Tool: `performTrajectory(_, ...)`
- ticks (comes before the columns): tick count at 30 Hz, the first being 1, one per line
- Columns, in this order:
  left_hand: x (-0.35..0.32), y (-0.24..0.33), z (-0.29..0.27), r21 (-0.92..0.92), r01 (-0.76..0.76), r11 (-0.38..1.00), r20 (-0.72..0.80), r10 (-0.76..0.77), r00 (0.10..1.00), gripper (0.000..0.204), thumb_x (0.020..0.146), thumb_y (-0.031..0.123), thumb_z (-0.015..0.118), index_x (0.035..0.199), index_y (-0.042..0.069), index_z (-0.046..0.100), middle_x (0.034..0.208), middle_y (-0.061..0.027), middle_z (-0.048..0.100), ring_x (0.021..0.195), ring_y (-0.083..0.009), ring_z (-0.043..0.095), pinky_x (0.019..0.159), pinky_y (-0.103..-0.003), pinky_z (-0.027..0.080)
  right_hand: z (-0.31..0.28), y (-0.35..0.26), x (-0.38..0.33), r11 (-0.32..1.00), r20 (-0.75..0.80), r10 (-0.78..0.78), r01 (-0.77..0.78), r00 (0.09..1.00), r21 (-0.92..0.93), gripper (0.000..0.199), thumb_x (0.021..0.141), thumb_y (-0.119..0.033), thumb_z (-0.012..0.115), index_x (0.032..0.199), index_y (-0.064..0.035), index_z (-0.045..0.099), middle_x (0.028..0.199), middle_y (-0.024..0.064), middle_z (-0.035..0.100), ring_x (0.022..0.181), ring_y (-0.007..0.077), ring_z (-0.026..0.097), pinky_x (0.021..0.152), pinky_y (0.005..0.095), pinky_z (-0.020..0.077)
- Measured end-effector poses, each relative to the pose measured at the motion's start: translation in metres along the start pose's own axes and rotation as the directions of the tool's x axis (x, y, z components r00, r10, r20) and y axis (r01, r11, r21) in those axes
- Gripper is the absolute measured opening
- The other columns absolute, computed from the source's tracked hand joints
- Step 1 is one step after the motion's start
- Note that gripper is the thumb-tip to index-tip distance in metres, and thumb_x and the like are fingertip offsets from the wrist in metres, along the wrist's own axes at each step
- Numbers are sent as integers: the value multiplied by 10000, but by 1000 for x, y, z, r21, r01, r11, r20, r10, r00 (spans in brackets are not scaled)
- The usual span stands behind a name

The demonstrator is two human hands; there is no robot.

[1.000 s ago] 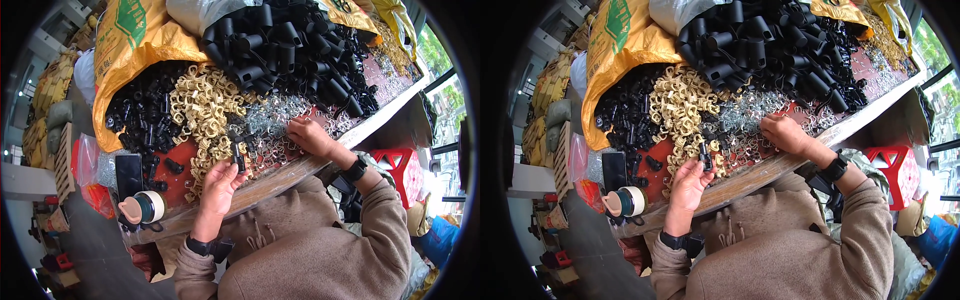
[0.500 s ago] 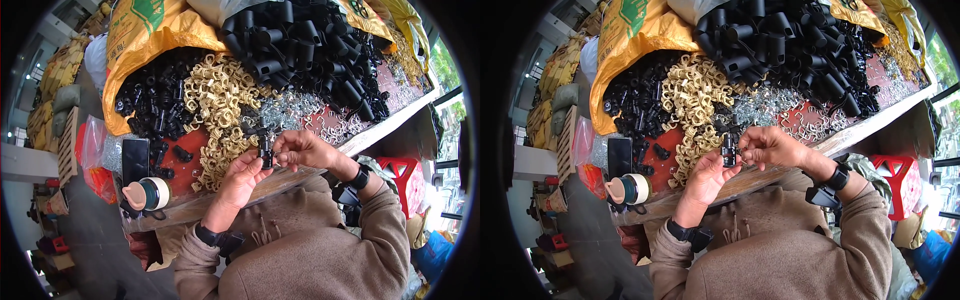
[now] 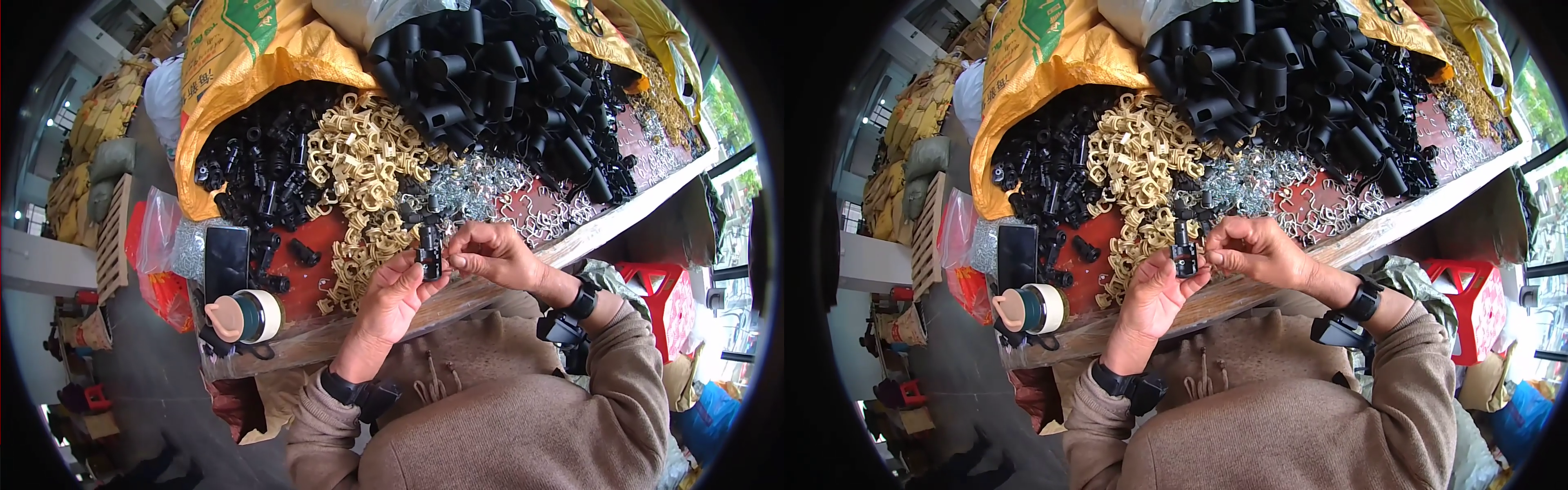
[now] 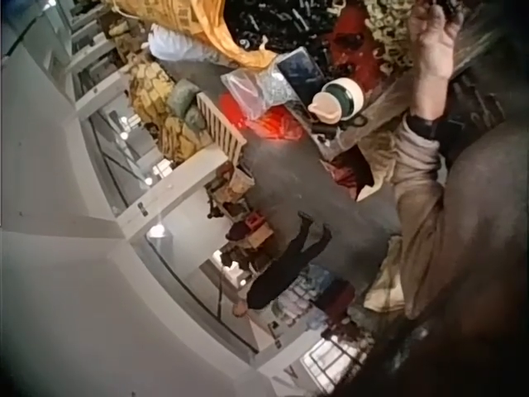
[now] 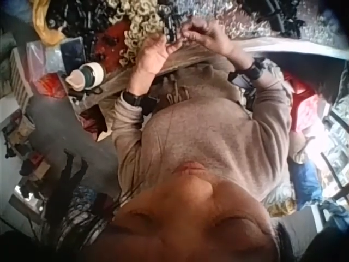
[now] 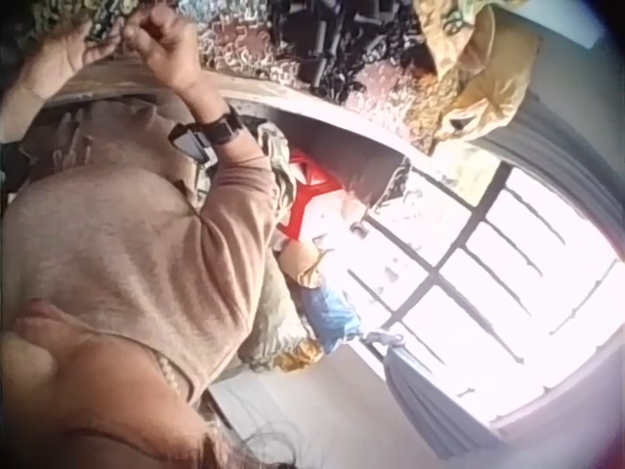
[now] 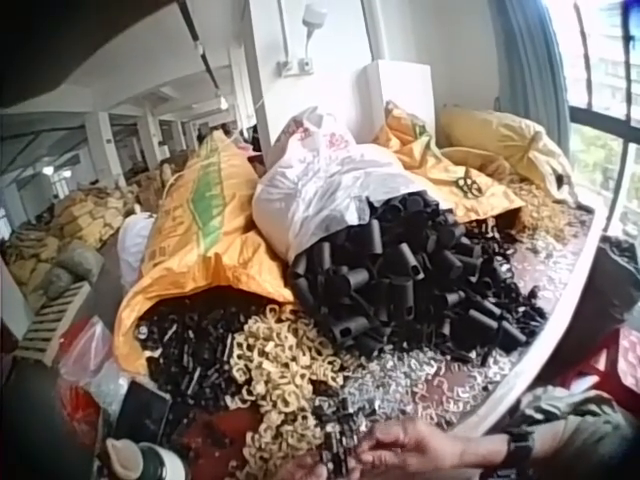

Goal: The person assembles components by hand, picking up a black plastic housing and inserting a small beige part and a metal clip. They repeat this process, occasionally moving aside other parts on the table to reach specific items.

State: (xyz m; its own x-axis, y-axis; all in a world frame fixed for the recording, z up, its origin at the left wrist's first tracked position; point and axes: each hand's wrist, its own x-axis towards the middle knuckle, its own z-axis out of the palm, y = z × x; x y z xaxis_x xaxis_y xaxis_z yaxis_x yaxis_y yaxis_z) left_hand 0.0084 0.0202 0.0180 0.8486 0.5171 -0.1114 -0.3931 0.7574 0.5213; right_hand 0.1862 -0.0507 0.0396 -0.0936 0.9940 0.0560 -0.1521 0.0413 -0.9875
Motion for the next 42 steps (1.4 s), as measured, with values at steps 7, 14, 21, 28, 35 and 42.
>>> performTrajectory(7, 0, 4, 4, 6, 58, 998, 12, -58, 998, 210, 816, 136, 519, 1001, 37, 526, 962, -97, 569, 884, -221, 560, 789, -338, 459, 0, 1, 0, 903, -44, -105, 77, 993, -422, 123, 819, -113, 524, 797, 0, 484, 722, 0, 524, 625, 66, 480, 580, 219, 415)
performTrajectory(14, -2, 3, 2, 46, 44, 998, -71, -41, 997, 201, 814, 129, 521, 989, 30, 520, 929, -97, 580, 829, -217, 578, 729, -303, 481, 1, -4, 1, 991, -45, 60, -65, 997, -121, 161, 853, -148, 473, 774, -8, 467, 687, -7, 479, 678, 52, 445, 631, 218, 402)
performTrajectory(21, -3, 1, 4, 58, 60, 996, -105, -54, 993, 179, 812, 103, 519, 977, 35, 524, 928, -97, 580, 823, -210, 578, 719, -289, 480, 2, -3, 0, 987, -64, 44, -54, 997, -150, 162, 855, -153, 472, 782, -8, 470, 685, -5, 486, 662, 51, 450, 612, 215, 406)
performTrajectory(28, -2, -2, 9, 155, 34, 987, -94, -19, 995, 190, 805, 95, 529, 985, 34, 527, 912, -101, 582, 819, -207, 578, 716, -279, 477, 8, -2, -4, 941, -208, 122, -180, 970, -287, 183, 852, -196, 474, 811, -18, 466, 700, -29, 440, 651, 47, 407, 590, 190, 368)
performTrajectory(35, -4, 9, 11, 99, 73, 992, 19, -75, 997, 228, 796, 104, 543, 1008, 22, 524, 902, -105, 584, 816, -190, 577, 715, -267, 478, 10, -5, -3, 968, -118, 160, -132, 980, 214, 138, 846, -127, 483, 794, 0, 490, 724, 10, 514, 665, 64, 491, 591, 206, 411)
performTrajectory(42, -4, 9, 11, -23, 212, 977, 79, -209, 975, 239, 794, 122, 549, 1006, 14, 525, 903, -94, 585, 820, -179, 578, 709, -233, 483, 16, 1, -6, 993, -105, 7, 5, 994, 114, 103, 829, -100, 512, 801, -2, 505, 714, -7, 495, 628, 54, 446, 551, 192, 379)
